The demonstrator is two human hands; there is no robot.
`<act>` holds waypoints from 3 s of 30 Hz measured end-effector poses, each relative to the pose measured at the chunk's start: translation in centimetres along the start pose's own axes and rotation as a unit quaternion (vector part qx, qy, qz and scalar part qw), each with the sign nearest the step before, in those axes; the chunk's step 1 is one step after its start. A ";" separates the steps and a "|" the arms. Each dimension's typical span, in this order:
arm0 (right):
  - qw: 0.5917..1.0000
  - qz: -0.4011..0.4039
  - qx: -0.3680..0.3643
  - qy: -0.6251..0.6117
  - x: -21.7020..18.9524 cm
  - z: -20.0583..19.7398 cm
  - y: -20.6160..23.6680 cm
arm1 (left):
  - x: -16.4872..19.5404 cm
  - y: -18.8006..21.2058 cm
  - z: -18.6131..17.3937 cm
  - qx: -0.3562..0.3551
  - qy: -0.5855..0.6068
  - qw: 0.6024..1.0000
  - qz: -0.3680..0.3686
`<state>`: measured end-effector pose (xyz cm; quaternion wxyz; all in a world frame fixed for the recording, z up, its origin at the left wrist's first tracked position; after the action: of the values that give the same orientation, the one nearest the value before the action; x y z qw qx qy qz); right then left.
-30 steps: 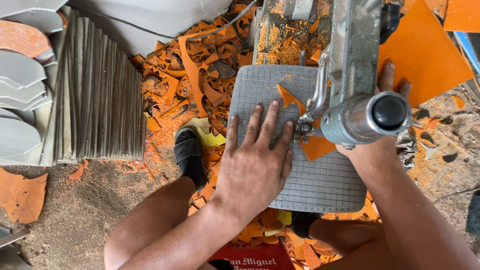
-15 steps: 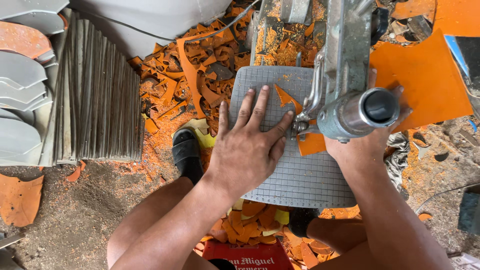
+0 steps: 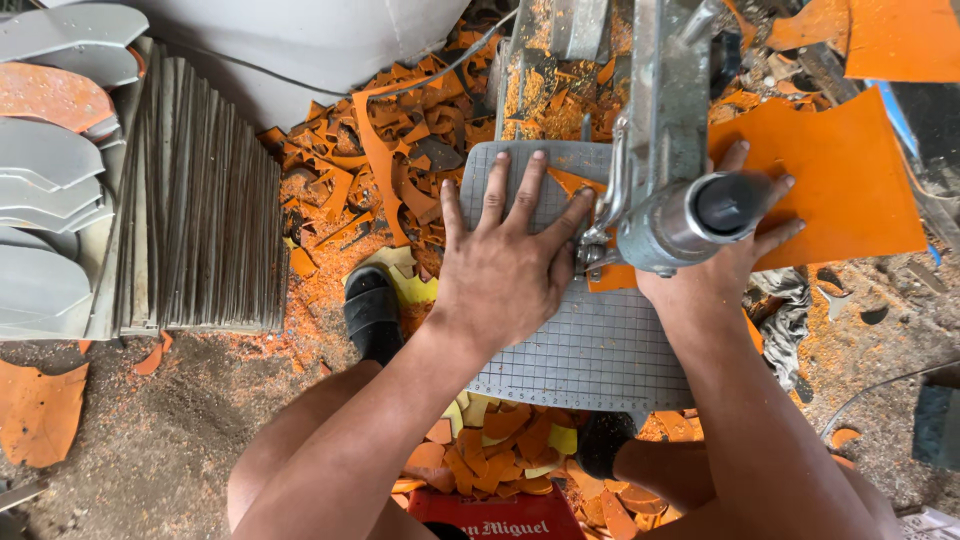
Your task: The person uses a vertical cutting machine to cut shapes from orange rubber sheets. They guide the material under the blade, rotate it to follow curved outlines, and remove cut pieces, leaving scrap on the floor.
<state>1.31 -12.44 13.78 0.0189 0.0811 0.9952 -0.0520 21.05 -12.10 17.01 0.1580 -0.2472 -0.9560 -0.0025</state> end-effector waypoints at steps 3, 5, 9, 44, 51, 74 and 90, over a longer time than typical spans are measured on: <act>0.999 0.002 0.012 -0.039 -0.4 -1.9 1.0 | -0.4 0.2 -0.7 0.048 0.008 0.999 -0.024; 0.997 -0.002 0.028 -0.067 -0.8 -2.9 2.9 | -0.2 1.6 -1.9 0.106 0.003 0.993 -0.044; 0.997 0.028 0.033 -0.070 -0.7 -3.1 6.7 | 4.0 7.5 -3.1 0.161 -0.046 0.986 -0.013; 0.989 -0.095 -0.107 0.040 6.9 -4.1 14.9 | 6.4 10.4 0.7 0.064 0.024 0.994 0.091; 0.988 -0.075 -0.125 0.055 7.3 -3.8 14.7 | 6.2 10.4 1.3 0.052 0.026 0.994 0.094; 0.992 -0.094 -0.065 0.061 5.6 -4.4 13.3 | 5.1 8.9 0.6 0.021 0.099 0.990 0.095; 0.992 -0.117 -0.008 0.039 4.4 -5.5 12.0 | 4.1 7.6 -0.3 0.035 0.124 0.987 0.095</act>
<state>-1.23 0.61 17.82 -0.0252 -0.0344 0.9982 -0.0431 21.29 -3.53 17.98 0.2830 -0.3291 -0.9008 0.0155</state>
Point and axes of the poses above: each hand's wrist, its own y-axis away from the middle knuckle, its own z-axis out of the palm, x = y × z, the point moved 6 cm from there along -y, towards the middle knuckle
